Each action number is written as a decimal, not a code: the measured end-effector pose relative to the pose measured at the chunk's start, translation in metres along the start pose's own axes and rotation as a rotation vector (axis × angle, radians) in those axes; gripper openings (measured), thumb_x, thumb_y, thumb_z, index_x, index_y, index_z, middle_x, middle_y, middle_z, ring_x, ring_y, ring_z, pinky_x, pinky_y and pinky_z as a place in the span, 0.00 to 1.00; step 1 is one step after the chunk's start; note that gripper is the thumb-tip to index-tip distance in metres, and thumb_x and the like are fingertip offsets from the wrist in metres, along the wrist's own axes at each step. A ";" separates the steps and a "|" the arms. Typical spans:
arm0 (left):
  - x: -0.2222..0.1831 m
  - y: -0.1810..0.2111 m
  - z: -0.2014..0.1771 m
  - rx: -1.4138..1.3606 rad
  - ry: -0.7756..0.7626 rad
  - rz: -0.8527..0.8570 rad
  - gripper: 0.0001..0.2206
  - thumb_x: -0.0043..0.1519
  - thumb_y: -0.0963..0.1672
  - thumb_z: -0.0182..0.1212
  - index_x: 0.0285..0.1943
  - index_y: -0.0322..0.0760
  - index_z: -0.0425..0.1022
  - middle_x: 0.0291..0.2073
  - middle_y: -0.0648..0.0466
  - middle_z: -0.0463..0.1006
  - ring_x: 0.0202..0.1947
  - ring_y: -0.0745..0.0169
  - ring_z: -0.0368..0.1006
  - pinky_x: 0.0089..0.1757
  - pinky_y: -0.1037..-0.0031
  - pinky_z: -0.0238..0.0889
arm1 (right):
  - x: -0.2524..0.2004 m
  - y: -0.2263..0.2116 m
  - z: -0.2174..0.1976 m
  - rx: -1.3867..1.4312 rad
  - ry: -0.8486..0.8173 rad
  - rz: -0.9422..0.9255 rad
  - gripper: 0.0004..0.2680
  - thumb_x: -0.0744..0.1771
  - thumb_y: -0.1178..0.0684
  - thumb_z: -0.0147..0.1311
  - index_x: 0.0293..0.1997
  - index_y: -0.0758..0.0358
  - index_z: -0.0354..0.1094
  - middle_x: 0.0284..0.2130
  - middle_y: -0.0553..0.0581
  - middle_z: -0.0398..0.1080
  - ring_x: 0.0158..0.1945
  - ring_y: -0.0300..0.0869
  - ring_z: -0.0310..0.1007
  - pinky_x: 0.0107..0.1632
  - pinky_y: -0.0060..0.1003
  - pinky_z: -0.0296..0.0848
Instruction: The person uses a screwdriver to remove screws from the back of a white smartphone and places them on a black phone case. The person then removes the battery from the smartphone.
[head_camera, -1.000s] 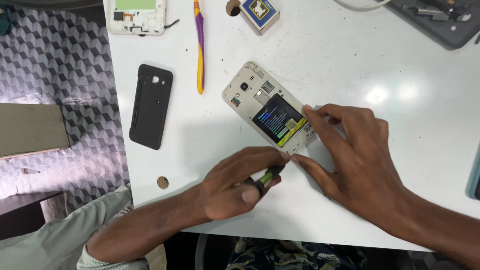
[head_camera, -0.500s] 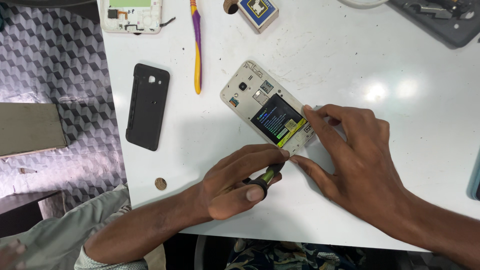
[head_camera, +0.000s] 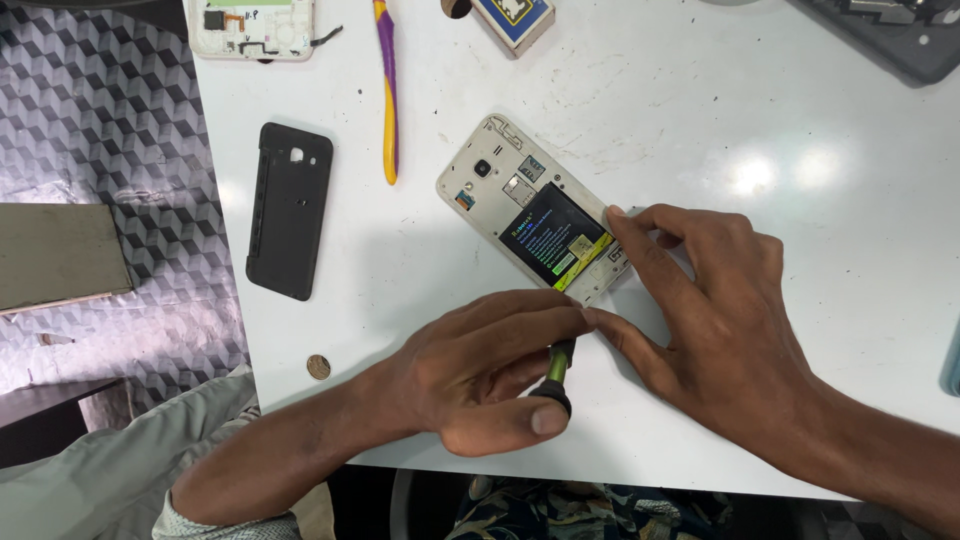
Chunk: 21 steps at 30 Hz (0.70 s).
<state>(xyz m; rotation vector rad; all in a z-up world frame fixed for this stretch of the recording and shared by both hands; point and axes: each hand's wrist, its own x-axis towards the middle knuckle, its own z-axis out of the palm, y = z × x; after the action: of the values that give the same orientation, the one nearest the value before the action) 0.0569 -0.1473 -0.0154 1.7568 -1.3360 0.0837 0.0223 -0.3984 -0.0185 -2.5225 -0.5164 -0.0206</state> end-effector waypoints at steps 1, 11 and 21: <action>0.001 0.000 -0.001 -0.005 -0.017 -0.020 0.23 0.72 0.36 0.63 0.67 0.48 0.54 0.57 0.36 0.73 0.57 0.36 0.78 0.54 0.56 0.80 | 0.000 0.000 0.000 0.005 0.000 -0.001 0.31 0.61 0.45 0.66 0.69 0.68 0.58 0.57 0.67 0.62 0.54 0.50 0.62 0.50 0.51 0.57; 0.001 -0.004 0.005 0.101 0.047 -0.001 0.20 0.73 0.40 0.65 0.66 0.44 0.57 0.51 0.36 0.78 0.50 0.40 0.81 0.49 0.55 0.82 | 0.000 -0.001 0.001 -0.015 -0.007 0.001 0.31 0.61 0.44 0.66 0.69 0.70 0.58 0.57 0.68 0.61 0.54 0.51 0.61 0.51 0.53 0.57; 0.020 0.011 -0.010 0.030 0.021 -0.043 0.19 0.72 0.41 0.61 0.66 0.41 0.54 0.52 0.32 0.76 0.53 0.37 0.79 0.51 0.52 0.81 | 0.000 -0.002 -0.001 -0.019 -0.010 0.012 0.31 0.61 0.45 0.66 0.69 0.68 0.58 0.56 0.65 0.62 0.55 0.50 0.62 0.52 0.53 0.56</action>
<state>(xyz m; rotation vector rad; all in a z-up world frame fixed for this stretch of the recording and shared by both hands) 0.0608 -0.1558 0.0078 1.8044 -1.2867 0.0986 0.0212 -0.3973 -0.0170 -2.5453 -0.5079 -0.0084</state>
